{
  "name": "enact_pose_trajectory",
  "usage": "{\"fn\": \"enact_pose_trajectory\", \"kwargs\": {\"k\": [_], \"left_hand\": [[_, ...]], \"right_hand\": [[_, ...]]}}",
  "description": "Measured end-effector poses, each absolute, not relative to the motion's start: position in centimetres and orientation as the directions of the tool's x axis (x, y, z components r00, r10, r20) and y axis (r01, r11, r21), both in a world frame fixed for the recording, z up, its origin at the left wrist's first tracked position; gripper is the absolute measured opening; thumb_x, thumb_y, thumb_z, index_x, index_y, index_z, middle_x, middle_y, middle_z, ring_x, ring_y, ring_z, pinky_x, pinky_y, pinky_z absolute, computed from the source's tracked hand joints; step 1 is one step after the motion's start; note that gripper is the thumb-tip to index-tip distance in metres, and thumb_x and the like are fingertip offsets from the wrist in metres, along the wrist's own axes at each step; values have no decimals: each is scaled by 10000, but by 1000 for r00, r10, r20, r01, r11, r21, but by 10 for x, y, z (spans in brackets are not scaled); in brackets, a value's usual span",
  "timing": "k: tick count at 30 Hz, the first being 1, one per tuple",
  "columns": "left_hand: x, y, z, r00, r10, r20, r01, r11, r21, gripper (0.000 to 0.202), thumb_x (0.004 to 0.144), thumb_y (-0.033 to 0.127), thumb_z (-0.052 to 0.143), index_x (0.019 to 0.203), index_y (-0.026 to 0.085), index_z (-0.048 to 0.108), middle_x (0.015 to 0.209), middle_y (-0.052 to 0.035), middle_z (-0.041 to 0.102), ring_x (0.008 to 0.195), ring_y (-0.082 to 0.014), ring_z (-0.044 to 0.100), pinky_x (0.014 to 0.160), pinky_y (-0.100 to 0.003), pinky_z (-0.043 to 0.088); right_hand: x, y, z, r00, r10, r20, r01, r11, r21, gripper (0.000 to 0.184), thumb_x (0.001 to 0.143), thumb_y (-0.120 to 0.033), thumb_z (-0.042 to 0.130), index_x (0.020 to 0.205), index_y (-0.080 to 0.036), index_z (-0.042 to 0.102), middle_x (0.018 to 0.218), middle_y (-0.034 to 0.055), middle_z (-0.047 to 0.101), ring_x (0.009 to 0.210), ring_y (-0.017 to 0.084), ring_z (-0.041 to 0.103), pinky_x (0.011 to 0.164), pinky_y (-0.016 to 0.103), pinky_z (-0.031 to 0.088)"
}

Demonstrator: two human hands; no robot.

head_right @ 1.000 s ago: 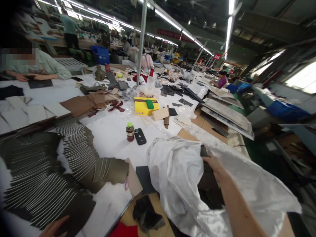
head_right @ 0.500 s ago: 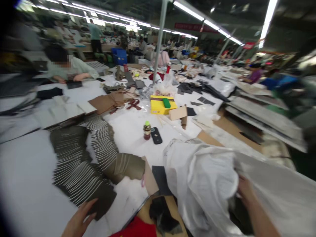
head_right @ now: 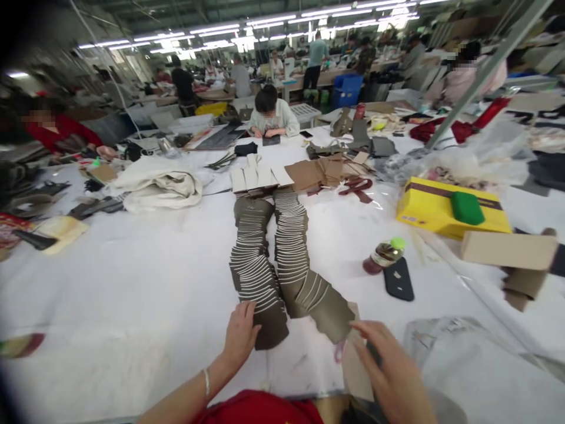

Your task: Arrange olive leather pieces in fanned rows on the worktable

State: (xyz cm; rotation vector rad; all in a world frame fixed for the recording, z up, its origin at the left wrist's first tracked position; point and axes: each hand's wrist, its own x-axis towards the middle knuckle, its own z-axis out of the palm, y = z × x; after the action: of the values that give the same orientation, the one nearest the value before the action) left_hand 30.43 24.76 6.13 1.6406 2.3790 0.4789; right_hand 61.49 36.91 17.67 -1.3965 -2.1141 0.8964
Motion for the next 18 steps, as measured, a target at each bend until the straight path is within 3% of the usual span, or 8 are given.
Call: {"fn": "enact_pose_trajectory", "kwargs": {"k": [5, 13, 18], "left_hand": [[308, 249, 55, -362, 931, 50, 882, 325, 342, 595, 727, -5, 561, 1279, 163, 415, 1235, -123, 509, 1156, -299, 463, 980, -483, 397], [311, 252, 50, -341, 938, 60, 887, 300, 351, 530, 744, -14, 528, 1227, 194, 464, 1182, -94, 528, 1105, -276, 491, 933, -459, 425], [313, 254, 59, -367, 930, 24, 872, 335, 358, 338, 732, 9, 566, 1017, 189, 538, 1040, -84, 533, 1005, -273, 501, 852, -447, 442]], "right_hand": [[507, 368, 151, -637, 766, -90, 518, 338, -786, 248, 914, -365, 427, 1000, -230, 615, 1044, 77, 633, 971, 237, 600, 872, 395, 487], [472, 373, 136, -702, 699, -132, 510, 364, -779, 197, 889, -287, 442, 950, -218, 616, 957, 63, 642, 895, 217, 605, 829, 355, 488], [467, 374, 127, -707, 689, -157, 519, 356, -777, 203, 898, -276, 425, 972, -210, 603, 972, 73, 634, 933, 223, 600, 855, 364, 476]]}}
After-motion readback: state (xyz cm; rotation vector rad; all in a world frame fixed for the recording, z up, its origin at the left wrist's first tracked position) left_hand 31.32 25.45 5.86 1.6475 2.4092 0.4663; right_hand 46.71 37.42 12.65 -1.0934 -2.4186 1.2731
